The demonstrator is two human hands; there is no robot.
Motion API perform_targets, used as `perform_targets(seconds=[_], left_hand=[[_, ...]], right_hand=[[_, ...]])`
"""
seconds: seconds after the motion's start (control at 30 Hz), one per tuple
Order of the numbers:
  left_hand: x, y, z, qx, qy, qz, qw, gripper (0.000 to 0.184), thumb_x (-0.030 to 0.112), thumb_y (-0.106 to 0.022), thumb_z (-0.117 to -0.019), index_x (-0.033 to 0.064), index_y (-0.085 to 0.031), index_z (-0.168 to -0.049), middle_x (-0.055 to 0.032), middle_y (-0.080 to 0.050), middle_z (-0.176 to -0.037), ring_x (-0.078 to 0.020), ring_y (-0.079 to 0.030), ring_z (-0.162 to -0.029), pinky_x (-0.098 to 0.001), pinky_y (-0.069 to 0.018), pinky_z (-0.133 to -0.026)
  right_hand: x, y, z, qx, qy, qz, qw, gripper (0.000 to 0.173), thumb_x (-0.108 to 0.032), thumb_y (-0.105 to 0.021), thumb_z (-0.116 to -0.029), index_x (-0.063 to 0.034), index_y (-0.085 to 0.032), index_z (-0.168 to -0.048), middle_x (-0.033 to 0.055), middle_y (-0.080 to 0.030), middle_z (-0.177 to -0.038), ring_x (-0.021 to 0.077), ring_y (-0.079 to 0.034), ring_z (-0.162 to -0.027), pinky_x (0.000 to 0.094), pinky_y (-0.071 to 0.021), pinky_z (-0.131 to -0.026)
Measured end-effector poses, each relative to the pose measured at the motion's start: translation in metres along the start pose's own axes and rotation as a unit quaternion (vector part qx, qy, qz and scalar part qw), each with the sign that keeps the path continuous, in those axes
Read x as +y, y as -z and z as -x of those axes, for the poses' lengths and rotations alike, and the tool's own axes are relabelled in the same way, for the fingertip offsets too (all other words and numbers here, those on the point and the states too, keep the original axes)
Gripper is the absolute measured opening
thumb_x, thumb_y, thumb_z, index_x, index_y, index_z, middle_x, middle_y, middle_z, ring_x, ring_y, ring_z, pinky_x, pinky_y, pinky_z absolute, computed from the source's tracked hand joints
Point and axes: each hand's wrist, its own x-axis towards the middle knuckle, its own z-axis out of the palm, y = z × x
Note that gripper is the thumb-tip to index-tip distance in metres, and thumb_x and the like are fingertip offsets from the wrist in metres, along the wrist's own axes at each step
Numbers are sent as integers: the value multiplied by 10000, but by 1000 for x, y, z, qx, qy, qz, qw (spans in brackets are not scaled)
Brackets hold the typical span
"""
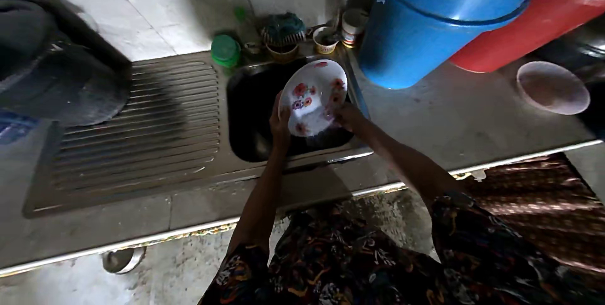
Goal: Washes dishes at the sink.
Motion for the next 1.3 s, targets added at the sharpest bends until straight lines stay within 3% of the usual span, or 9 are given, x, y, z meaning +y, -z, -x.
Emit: perform_targets(seconds=[0.1,0.23,0.33,0.43,0.6,0.7,0.97,1.1,1.3], left_hand=[[-3,11,-3,95,143,-56,984,326,102,-642,-992,-83,-584,-1254,-139,-691,-1023,-133,-678,-844,-337,-598,-793],[-14,10,-3,138,228,-38,963,427,-36,-700,-898,-100,-532,-1286,-210,-687,-1029,-240,-713,-824,-415,-630,-764],[-15,9,-6,69,290,-34,954,481,60,-679,-963,-59,-472,-1381,-219,-701,-1031,-235,-718,-790,-395,-626,-720],[5,20,-19,-36,350,-181,918,480,414,-549,-1060,44,-520,-1365,-135,-654,-860,-186,-606,-586,-341,-542,-529],[36,58,-39,26,259,-429,865,572,393,-549,-1054,-11,-487,-1454,-325,-561,-1361,-503,-539,-1275,-664,-452,-1025],[16,85,-41,27,305,-437,846,651,218,-627,-1018,-24,-331,-1544,-369,-428,-1476,-535,-475,-1336,-643,-437,-1071],[-9,101,-25,-27,377,-259,889,364,146,-553,-1058,-25,-547,-1379,-284,-621,-1274,-384,-694,-1040,-537,-589,-887],[4,82,-2,-13,411,-166,896,446,90,-536,-1052,-18,-431,-1472,-289,-582,-1306,-366,-698,-992,-494,-605,-844],[30,40,19,-142,469,-158,858,471,182,-579,-1052,-57,-440,-1434,-220,-626,-1274,-212,-694,-1028,-349,-576,-901]], right_hand=[[-19,3,12,31,160,91,982,398,-143,-646,-998,-10,-567,-1365,179,-669,-1164,214,-693,-932,397,-609,-805],[-66,-7,35,-65,377,218,898,578,-150,-614,-1008,-67,-432,-1550,168,-555,-1480,202,-594,-1293,388,-496,-1080],[-99,-23,32,-96,343,234,905,737,-19,-665,-938,-102,-348,-1598,149,-457,-1568,206,-532,-1360,366,-477,-1101],[-122,-18,-6,-13,251,339,907,577,-40,-592,-985,-16,-415,-1533,295,-537,-1418,408,-611,-1180,559,-506,-982],[-142,-32,-30,50,242,474,845,468,-145,-554,-1029,49,-496,-1451,337,-544,-1402,505,-518,-1320,653,-399,-1088],[-131,-57,-33,34,232,561,794,464,-184,-585,-1018,78,-535,-1397,351,-544,-1387,536,-515,-1302,689,-414,-1037],[-49,-77,-78,15,-29,222,975,477,-54,-699,-917,14,-540,-1362,245,-620,-1205,350,-648,-997,531,-570,-823],[-57,-58,-48,-2,-20,143,990,401,-49,-648,-939,-45,-553,-1328,115,-629,-1036,170,-607,-803,357,-546,-709],[-79,-61,-42,-4,-4,134,991,499,-34,-675,-907,-58,-517,-1381,142,-629,-1099,210,-630,-859,399,-569,-730]])
